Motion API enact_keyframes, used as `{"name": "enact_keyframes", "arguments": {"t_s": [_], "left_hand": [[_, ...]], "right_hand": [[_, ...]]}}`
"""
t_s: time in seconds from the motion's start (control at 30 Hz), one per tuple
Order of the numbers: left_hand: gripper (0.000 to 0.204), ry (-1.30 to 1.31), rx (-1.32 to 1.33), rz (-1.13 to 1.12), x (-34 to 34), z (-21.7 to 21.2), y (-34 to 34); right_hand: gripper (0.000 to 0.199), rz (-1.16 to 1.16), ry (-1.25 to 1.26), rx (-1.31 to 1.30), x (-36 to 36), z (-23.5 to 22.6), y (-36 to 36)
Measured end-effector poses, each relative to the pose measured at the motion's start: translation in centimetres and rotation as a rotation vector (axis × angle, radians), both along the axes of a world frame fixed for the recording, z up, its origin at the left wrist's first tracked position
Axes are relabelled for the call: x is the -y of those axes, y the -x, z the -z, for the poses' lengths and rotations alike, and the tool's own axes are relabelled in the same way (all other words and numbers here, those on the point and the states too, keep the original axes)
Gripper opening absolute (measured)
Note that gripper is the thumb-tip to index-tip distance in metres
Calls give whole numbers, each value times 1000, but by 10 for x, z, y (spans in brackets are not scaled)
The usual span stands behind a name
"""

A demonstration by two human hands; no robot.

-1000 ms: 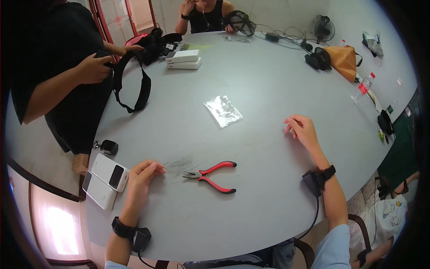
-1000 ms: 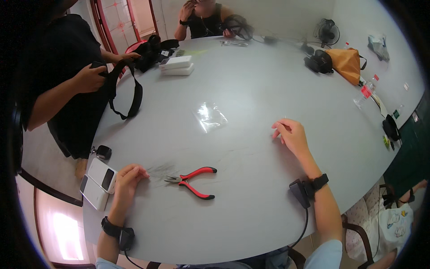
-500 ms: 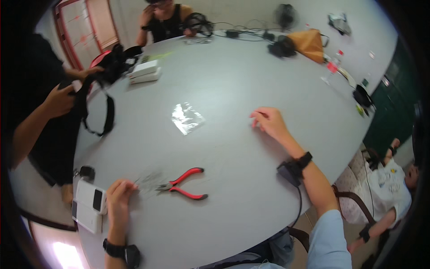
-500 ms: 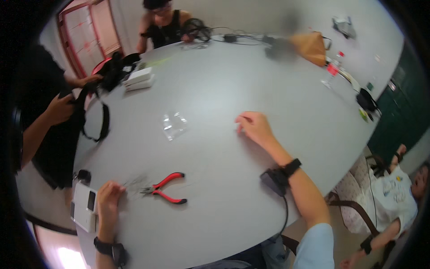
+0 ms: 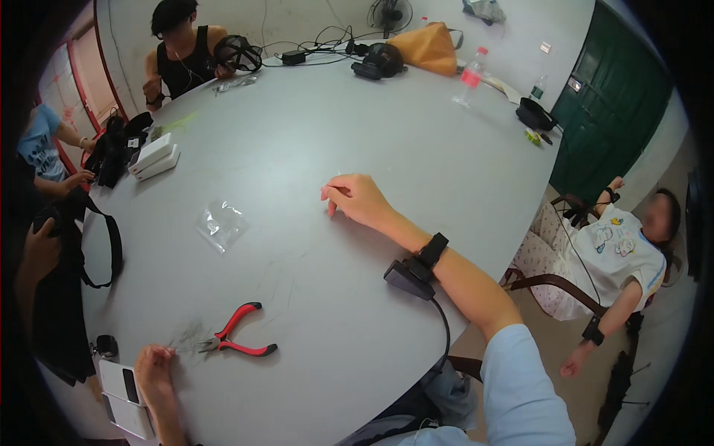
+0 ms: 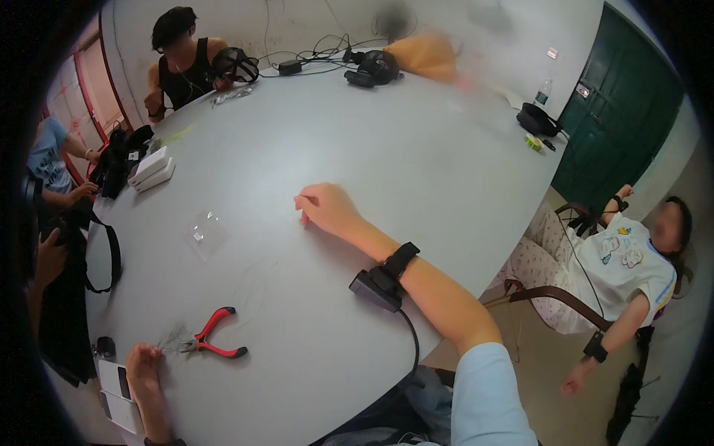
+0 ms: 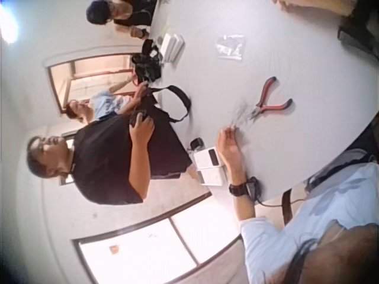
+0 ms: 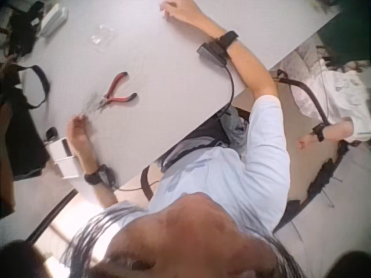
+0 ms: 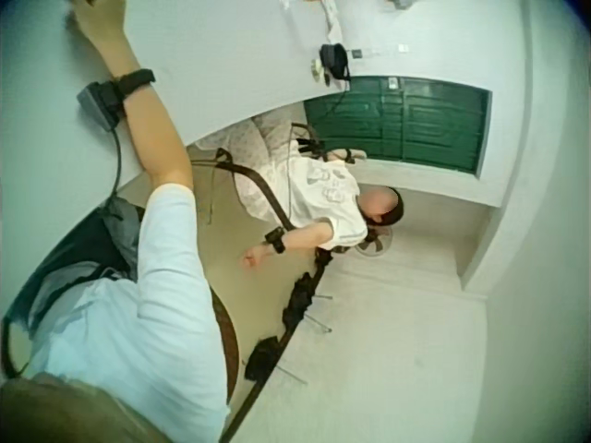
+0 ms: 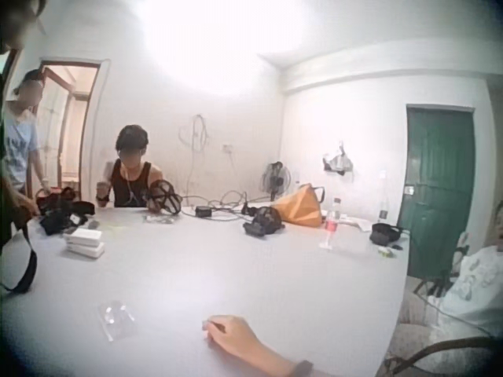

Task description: The person threads a thin line through a small component and then ties a knot by hand at a table.

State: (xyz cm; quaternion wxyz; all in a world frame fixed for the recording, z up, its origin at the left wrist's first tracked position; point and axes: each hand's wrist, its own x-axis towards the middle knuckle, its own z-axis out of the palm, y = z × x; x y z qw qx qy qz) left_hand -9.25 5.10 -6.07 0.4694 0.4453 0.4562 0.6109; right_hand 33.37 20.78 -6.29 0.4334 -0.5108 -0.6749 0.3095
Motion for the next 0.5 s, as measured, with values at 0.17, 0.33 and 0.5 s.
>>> {"name": "enact_keyframes", "arguments": {"t_s": [0.17,0.33,0.5], "left_hand": [[23,-3,-2,3,-1,7,7],[22,32,-7,7,2,-4,-3],[18,35,-1,24,0,-7,-8]], "right_hand": [[20,8,-60,35,-4,3,-4],[20,20,-42,24,-5,8,-1],[17,-25,21,-11,-3,2,-10]]}}
